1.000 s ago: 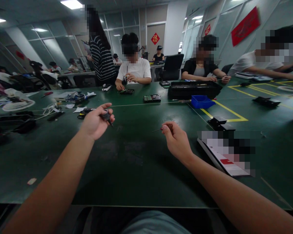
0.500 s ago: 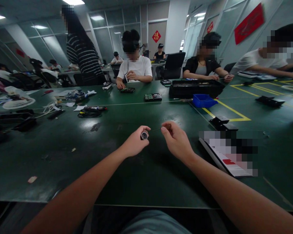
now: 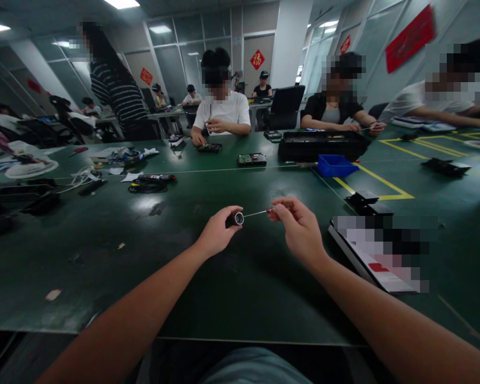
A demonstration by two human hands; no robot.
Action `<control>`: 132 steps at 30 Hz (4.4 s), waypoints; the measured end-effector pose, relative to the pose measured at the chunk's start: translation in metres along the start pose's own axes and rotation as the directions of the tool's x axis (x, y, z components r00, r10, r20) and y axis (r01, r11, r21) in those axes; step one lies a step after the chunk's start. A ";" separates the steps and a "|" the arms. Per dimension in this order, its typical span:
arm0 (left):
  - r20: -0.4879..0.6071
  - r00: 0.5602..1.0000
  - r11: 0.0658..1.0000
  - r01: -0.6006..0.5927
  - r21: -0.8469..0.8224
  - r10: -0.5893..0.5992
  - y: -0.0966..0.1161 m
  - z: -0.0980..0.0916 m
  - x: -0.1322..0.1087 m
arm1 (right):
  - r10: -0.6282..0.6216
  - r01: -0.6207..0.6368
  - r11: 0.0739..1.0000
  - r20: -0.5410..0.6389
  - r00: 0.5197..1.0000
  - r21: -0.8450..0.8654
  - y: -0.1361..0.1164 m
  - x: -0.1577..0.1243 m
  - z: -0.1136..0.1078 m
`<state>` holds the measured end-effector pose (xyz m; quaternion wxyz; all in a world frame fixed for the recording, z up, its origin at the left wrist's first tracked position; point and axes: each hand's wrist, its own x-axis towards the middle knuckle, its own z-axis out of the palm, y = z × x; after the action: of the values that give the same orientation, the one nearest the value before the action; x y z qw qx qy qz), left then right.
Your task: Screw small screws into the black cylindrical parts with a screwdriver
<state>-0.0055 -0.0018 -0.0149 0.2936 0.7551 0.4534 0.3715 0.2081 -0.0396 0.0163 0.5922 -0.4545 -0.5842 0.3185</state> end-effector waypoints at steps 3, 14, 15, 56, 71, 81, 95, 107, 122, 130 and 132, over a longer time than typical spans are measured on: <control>0.004 1.000 1.000 0.000 0.011 0.000 0.002 -0.001 0.000 | 0.019 -0.019 1.000 0.023 1.000 0.010 0.002 0.000 0.002; 0.020 1.000 1.000 -0.020 0.012 0.020 0.001 -0.003 0.000 | 0.043 -0.042 0.999 0.059 0.997 -0.015 0.005 0.001 0.001; 0.021 1.000 1.000 -0.022 0.013 0.022 0.001 -0.003 0.000 | 0.043 -0.042 0.999 0.062 0.997 -0.012 0.005 0.002 0.000; 0.049 0.994 0.991 -0.103 0.087 0.099 0.001 -0.003 -0.001 | -0.209 0.288 0.906 0.264 0.942 -0.311 -0.004 -0.003 -0.004; 0.062 0.993 0.991 -0.106 0.081 0.101 -0.001 -0.003 -0.002 | -0.102 0.193 0.898 0.240 0.965 -0.395 -0.006 -0.004 -0.004; 0.073 0.994 0.992 -0.083 0.091 0.077 0.007 -0.004 -0.002 | -0.008 0.027 0.986 0.110 0.994 -0.166 0.000 -0.005 0.000; 0.103 0.983 0.975 -0.169 0.148 0.154 0.009 -0.009 0.002 | 0.269 -0.252 0.947 -0.064 0.961 0.201 0.021 0.007 0.005; 0.127 0.986 0.971 -0.131 0.200 0.107 0.012 -0.008 0.000 | 0.109 -0.110 0.993 -0.029 0.994 -0.043 0.016 0.003 0.003; 0.082 0.991 0.974 -0.120 0.191 0.106 0.010 -0.007 0.000 | 0.060 -0.056 0.965 0.008 0.998 -0.258 -0.004 0.001 0.000; 0.094 0.988 0.973 -0.142 0.183 0.126 0.008 -0.006 0.000 | -0.068 0.094 0.952 0.099 0.993 -0.293 -0.004 -0.001 0.000; 0.108 0.985 0.971 -0.151 0.186 0.133 0.008 -0.005 0.000 | -0.062 0.092 0.954 0.112 0.992 -0.287 -0.003 -0.002 0.000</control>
<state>-0.0062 -0.0046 -0.0057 0.2123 0.8274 0.4177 0.3096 0.2069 -0.0425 0.0183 0.5002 -0.4966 -0.6715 0.2285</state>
